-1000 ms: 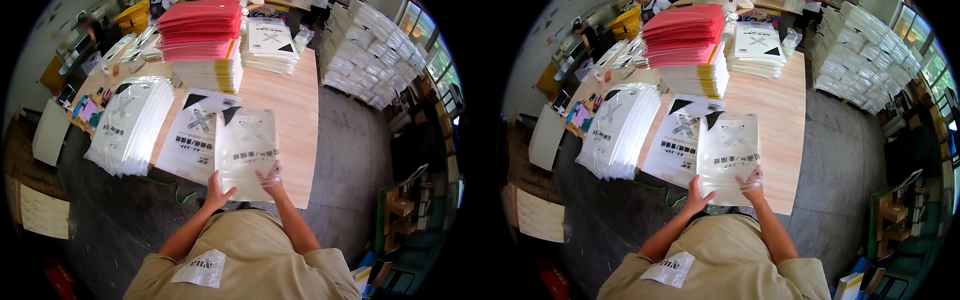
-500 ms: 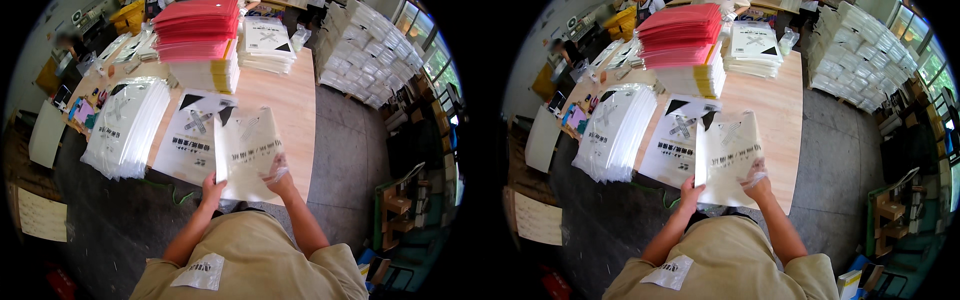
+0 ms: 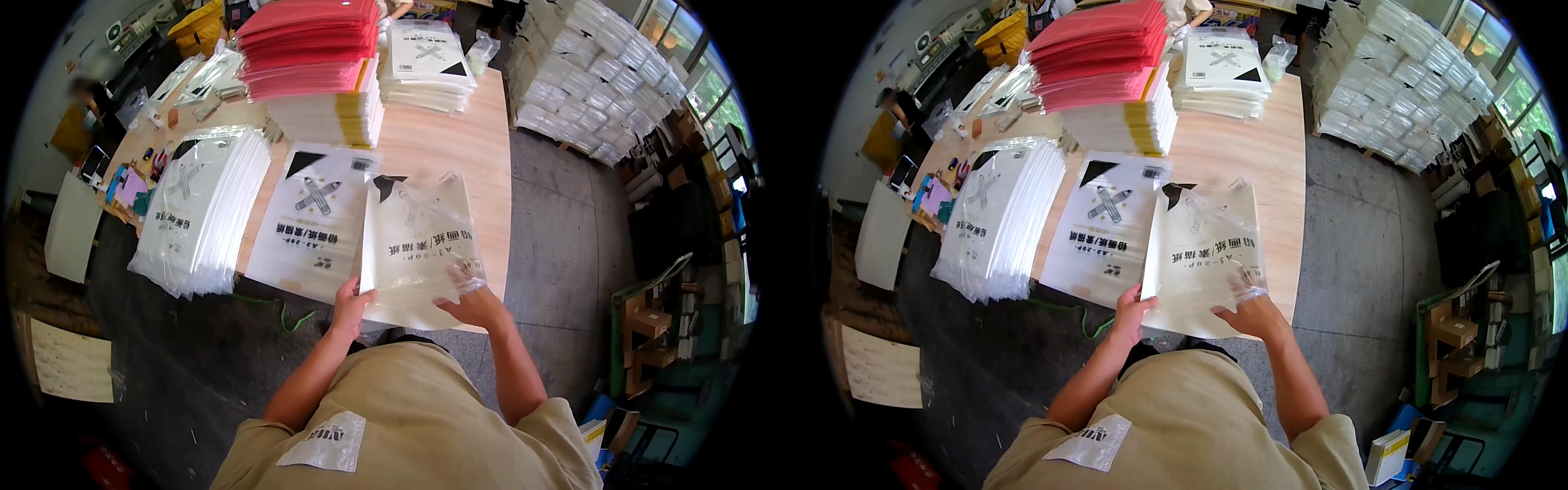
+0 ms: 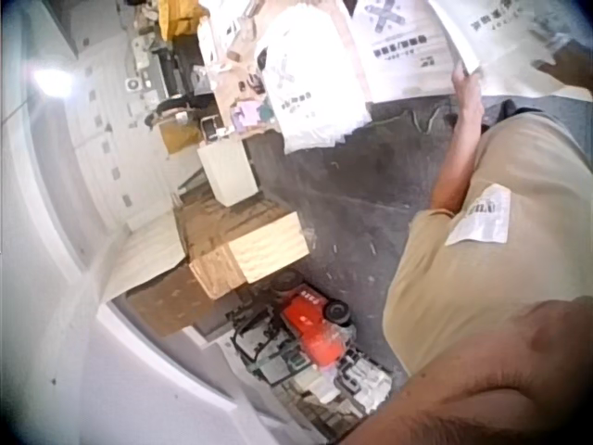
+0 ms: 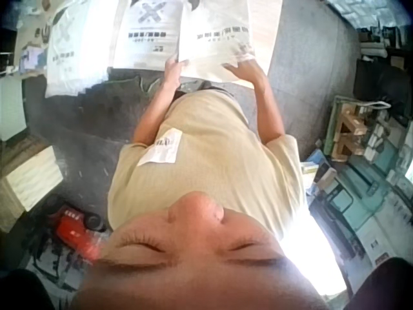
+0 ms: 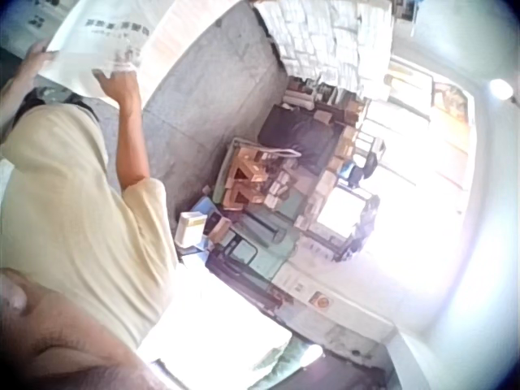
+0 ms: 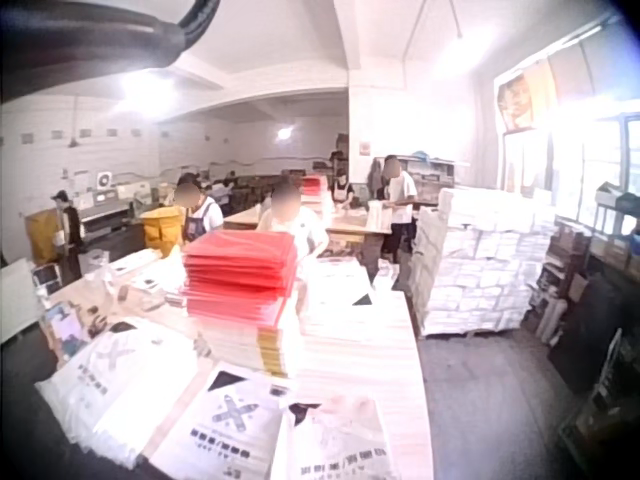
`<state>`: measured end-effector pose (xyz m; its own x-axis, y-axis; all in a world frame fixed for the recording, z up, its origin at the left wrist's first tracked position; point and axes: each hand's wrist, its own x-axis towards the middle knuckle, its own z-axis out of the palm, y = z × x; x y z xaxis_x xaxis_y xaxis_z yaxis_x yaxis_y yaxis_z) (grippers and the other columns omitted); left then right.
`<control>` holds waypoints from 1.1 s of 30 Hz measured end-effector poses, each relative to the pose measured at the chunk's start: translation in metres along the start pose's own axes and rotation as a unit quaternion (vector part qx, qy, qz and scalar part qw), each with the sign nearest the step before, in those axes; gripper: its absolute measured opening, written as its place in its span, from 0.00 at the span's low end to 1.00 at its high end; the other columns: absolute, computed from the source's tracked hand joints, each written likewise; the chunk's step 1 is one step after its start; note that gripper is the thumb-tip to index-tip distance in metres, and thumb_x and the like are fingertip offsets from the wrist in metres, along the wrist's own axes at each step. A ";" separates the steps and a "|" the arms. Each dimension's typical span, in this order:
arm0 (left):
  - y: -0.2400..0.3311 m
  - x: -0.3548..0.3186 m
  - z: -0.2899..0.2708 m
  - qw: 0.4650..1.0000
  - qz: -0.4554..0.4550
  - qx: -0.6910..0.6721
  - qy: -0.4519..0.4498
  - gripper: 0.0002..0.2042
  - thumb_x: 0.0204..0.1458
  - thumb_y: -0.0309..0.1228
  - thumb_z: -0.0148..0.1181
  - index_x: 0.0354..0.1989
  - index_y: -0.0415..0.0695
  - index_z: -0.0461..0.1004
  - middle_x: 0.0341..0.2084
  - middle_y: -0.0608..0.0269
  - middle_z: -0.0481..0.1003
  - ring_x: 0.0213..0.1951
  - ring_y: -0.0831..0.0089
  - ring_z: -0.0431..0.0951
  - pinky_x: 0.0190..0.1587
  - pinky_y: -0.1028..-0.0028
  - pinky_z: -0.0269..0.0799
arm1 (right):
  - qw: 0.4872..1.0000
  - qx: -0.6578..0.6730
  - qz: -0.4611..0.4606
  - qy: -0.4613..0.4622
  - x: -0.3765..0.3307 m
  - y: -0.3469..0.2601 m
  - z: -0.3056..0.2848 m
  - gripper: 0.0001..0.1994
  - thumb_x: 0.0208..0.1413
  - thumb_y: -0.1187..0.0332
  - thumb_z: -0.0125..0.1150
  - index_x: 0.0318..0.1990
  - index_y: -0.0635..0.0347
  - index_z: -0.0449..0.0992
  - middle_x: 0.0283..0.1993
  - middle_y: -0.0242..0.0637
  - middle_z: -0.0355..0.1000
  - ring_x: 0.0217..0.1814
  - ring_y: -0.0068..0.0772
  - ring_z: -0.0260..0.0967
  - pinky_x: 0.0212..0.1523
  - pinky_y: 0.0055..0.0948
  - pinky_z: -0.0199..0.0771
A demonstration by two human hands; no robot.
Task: The person repeatedly picks up sheets of white paper and places them into clear plastic packaging bags. The person then folds the top of the bag to seal it and stacks the finished packages on the table. This process is repeated multiple times throughout the clip.
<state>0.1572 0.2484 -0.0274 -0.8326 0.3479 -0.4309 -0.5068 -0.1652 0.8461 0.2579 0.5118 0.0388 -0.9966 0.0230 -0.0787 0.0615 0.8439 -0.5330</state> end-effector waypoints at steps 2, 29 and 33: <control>-0.004 0.001 0.003 1.000 0.004 -0.002 0.006 0.21 0.51 0.17 0.56 0.56 0.33 0.70 0.41 0.56 0.79 0.41 0.70 0.80 0.46 0.71 0.75 | 0.999 -0.013 -0.017 -0.025 0.002 0.010 0.003 0.37 0.53 0.50 0.64 0.63 0.69 0.63 0.65 0.65 0.59 0.70 0.68 0.50 0.71 0.51 0.46; 0.042 0.008 0.045 0.998 0.022 -0.020 -0.049 0.17 0.51 0.19 0.60 0.51 0.34 0.72 0.41 0.58 0.78 0.39 0.73 0.79 0.44 0.72 0.75 | 1.000 0.015 0.020 0.001 -0.036 0.006 -0.062 0.28 0.58 0.56 0.61 0.58 0.69 0.69 0.64 0.57 0.63 0.69 0.59 0.56 0.68 0.44 0.57; -0.018 0.021 0.030 0.999 -0.047 0.012 -0.008 0.17 0.51 0.19 0.61 0.50 0.34 0.73 0.41 0.58 0.78 0.39 0.71 0.79 0.44 0.72 0.74 | 0.997 0.034 0.055 -0.035 -0.040 0.023 -0.022 0.29 0.57 0.55 0.61 0.58 0.70 0.68 0.64 0.59 0.63 0.71 0.59 0.52 0.69 0.45 0.55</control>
<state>0.1554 0.2868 -0.0425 -0.7775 0.3764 -0.5037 -0.5769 -0.1083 0.8096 0.2979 0.5425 0.0480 -0.9775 0.0741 -0.1977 0.1765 0.8002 -0.5732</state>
